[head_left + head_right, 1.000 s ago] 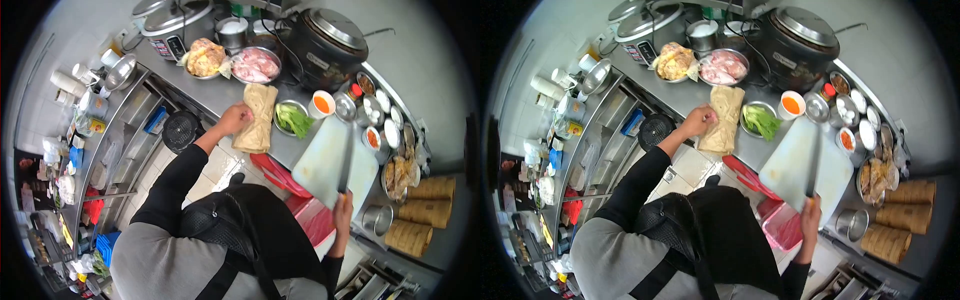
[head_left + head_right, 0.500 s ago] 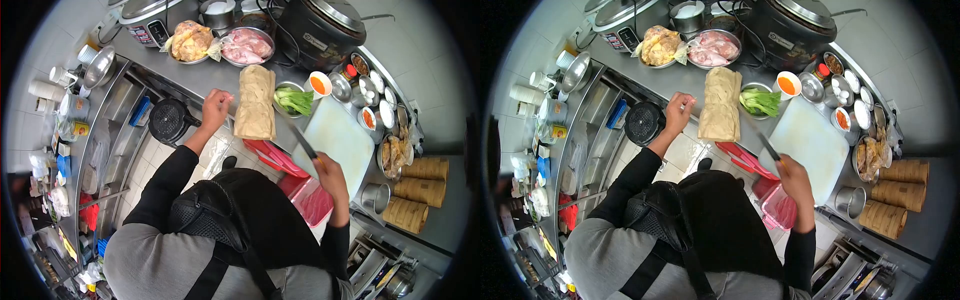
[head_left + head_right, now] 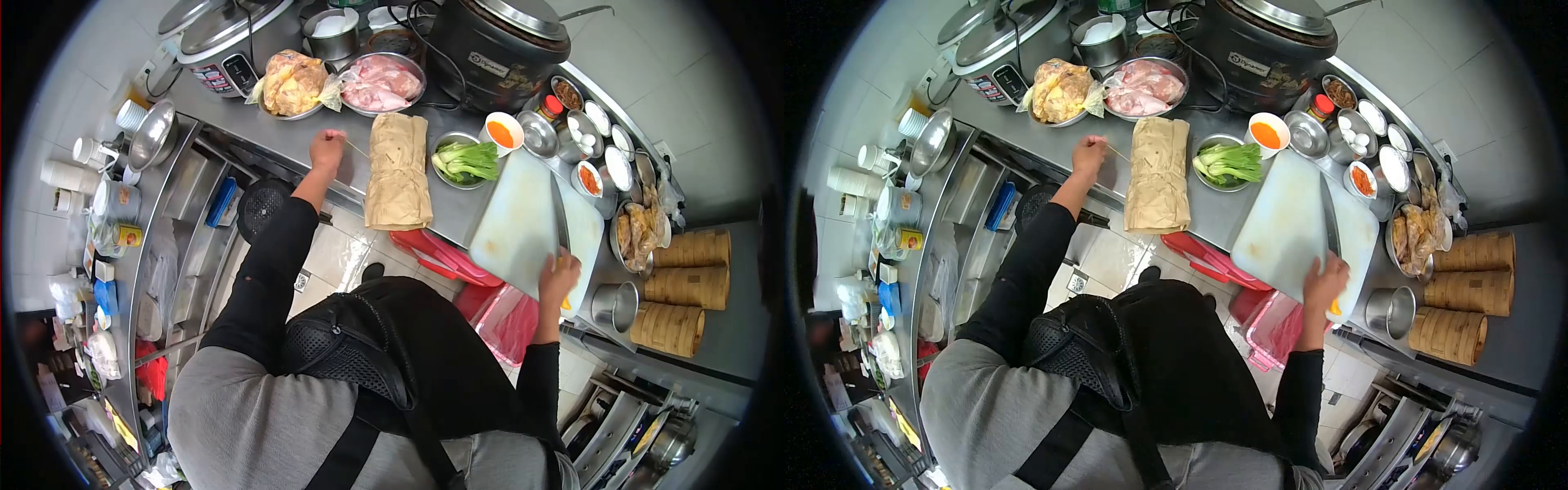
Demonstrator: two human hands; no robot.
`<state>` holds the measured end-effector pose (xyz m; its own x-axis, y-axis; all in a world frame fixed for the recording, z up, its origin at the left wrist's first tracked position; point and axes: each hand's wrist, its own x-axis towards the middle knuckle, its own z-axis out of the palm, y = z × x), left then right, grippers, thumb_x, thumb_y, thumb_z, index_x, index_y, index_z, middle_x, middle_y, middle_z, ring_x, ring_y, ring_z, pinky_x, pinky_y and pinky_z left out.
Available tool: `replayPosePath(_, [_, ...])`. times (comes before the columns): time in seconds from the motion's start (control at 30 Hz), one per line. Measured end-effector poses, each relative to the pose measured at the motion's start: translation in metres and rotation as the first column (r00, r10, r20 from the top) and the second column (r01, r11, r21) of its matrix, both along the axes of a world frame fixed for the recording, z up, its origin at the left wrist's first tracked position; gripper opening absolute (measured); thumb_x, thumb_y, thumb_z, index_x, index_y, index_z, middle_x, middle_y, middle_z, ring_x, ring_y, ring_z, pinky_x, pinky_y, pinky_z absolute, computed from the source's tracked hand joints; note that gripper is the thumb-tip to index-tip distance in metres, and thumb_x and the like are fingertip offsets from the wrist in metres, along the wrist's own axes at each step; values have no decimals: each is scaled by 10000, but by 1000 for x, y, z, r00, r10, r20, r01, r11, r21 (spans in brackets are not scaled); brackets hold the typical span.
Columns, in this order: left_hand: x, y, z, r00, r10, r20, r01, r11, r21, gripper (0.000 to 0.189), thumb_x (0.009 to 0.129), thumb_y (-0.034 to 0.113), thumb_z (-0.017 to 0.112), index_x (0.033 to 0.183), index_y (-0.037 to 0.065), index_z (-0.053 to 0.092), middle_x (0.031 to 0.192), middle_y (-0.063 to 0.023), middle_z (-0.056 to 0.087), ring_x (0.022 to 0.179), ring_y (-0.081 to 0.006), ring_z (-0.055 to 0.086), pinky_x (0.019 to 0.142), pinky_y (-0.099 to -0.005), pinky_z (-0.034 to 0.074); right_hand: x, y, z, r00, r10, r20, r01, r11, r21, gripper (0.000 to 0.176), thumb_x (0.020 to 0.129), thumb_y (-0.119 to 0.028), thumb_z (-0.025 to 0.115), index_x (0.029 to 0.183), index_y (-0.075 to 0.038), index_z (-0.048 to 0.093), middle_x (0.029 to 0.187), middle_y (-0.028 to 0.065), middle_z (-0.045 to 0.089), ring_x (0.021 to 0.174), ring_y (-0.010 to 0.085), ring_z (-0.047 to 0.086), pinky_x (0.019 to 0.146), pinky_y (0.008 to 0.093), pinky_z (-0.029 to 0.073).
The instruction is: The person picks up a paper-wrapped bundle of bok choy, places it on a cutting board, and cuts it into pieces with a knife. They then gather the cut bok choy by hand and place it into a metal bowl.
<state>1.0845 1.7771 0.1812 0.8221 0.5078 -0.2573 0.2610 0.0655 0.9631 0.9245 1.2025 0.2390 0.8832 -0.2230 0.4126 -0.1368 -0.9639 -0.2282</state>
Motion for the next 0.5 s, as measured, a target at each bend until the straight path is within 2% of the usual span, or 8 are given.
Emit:
replayPosePath(0.03, [3, 7, -7, 998, -51, -22, 54, 977, 205, 41, 950, 87, 643, 959, 59, 671, 833, -7, 662, 698, -97, 610, 631, -260, 518, 10, 16, -2, 980, 168, 106, -182, 973, 141, 274, 928, -151, 707, 1183, -53, 686, 1076, 178, 665, 977, 338, 658, 885, 441, 531])
replayPosePath(0.07, [0, 4, -5, 998, -53, -20, 56, 976, 212, 41, 950, 87, 643, 959, 59, 671, 833, -7, 662, 698, -97, 610, 631, -260, 518, 18, 54, -8, 981, 191, 21, -166, 784, 599, 226, 946, -156, 723, 1124, -21, 684, 1079, 163, 692, 913, 263, 693, 801, 378, 558])
replayPosePath(0.13, [-12, -16, 4, 964, -252, -90, 254, 967, 13, 153, 944, 187, 721, 940, 34, 711, 774, -23, 673, 648, -93, 601, 588, -259, 487, 35, 139, -4, 887, 460, -44, -200, 469, 860, 297, 956, -254, 748, 1127, -18, 693, 1064, 139, 706, 920, 206, 704, 796, 340, 564])
replayPosePath(0.2, [-33, -36, 13, 978, -180, -110, 189, 979, 81, 382, 945, 390, 707, 981, 10, 711, 748, -2, 657, 636, -111, 600, 589, -275, 488, 55, 212, -15, 840, 538, -78, -310, 592, 744, 513, 924, -391, 773, 1199, 26, 655, 1111, 144, 705, 984, 257, 701, 870, 343, 555])
replayPosePath(0.27, [-75, -74, 50, 968, -202, -148, 220, 968, 118, 785, 887, 568, 753, 1390, 15, 514, 957, -50, 627, 790, -149, 586, 676, -298, 485, 73, 269, -44, 915, 402, 0, -210, 478, 853, 475, 923, -356, 774, 1155, 38, 648, 1071, 136, 696, 954, 246, 687, 850, 335, 543])
replayPosePath(0.33, [-99, -91, 58, 914, -371, -166, 372, 928, -28, 918, 866, 511, 797, 1508, 15, 367, 1160, -144, 643, 1011, -213, 630, 881, -344, 512, 80, 300, -14, 912, 408, -43, -124, 375, 919, 393, 945, -313, 744, 1115, 25, 636, 1042, 126, 687, 918, 229, 673, 820, 333, 537])
replayPosePath(0.4, [-105, -89, 20, 863, -498, 87, 338, 696, 633, 1053, 803, 483, 844, 1549, -29, 308, 1278, -242, 616, 1208, -293, 605, 1034, -363, 481, 95, 311, -8, 898, 430, -96, -29, 274, 961, 314, 967, -269, 715, 1075, 11, 624, 1012, 115, 679, 883, 212, 658, 790, 332, 530])
replayPosePath(0.5, [-84, -49, 22, 852, -507, 128, 479, 855, 200, 1074, 767, 437, 884, 1565, -1, 314, 1442, -252, 515, 1366, -340, 503, 1122, -389, 424, 111, 303, -33, 923, 370, -110, 44, 184, 982, 116, 1035, -140, 586, 1055, -29, 560, 984, 72, 668, 831, 164, 629, 756, 321, 521])
